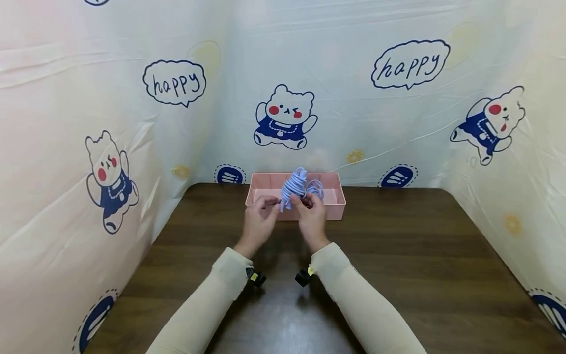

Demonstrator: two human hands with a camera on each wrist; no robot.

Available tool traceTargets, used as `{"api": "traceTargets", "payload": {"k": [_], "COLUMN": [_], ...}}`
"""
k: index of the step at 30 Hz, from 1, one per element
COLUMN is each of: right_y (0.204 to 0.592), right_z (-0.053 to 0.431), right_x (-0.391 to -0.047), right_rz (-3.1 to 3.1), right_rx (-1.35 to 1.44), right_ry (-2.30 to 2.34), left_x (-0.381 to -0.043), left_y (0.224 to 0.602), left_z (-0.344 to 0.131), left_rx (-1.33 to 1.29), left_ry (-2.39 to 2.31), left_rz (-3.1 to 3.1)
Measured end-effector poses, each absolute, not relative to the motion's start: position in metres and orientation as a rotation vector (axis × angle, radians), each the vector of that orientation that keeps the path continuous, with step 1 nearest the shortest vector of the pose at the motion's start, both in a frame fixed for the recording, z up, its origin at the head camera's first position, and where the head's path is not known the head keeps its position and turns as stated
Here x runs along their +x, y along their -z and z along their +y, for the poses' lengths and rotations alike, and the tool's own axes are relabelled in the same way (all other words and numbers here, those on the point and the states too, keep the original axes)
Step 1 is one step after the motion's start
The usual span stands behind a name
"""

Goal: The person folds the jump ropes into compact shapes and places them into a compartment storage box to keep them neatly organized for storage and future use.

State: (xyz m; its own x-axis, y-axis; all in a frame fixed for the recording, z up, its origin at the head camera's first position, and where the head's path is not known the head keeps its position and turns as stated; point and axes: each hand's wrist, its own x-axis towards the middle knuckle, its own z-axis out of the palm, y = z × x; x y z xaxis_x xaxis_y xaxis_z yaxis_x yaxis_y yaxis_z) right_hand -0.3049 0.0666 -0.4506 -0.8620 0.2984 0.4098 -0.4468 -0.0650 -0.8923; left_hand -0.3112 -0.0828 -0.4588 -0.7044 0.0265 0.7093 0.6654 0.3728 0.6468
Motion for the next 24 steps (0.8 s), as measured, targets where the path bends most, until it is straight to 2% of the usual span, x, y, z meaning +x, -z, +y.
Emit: {"api": "traceTargets", "payload": {"k": [5,9,13,18,24], "right_y": [0.456,0.456,0.453,0.448,0.444], "right_z": [0.070,0.071,0.069,0.064,0.059], "right_x": [-0.324,-0.335,-0.346,-0.357,-0.370], "right_rz": [-1.790,-1.874,-1.943,-1.990,-2.052], "right_rx": [0.167,0.156,0.154,0.147,0.131], "right_ry": [-1.963,-1.930,-1.901,-1.860,-1.811], "left_x": [-0.337,-0.353,-0.363,-0.367,-0.369], "left_y": [0.470,0.488,0.506,0.521,0.531], "left_z": [-0.130,-0.159,-0.169,-0.167,-0.161], "left_rx": [-0.369,-0.110,0.040,0.091,0.078], "left_ry": [1.297,1.498,1.796,2.093,2.104], "left_rz": [-2.113,-2.208,-2.224,-2.086,-2.111]}}
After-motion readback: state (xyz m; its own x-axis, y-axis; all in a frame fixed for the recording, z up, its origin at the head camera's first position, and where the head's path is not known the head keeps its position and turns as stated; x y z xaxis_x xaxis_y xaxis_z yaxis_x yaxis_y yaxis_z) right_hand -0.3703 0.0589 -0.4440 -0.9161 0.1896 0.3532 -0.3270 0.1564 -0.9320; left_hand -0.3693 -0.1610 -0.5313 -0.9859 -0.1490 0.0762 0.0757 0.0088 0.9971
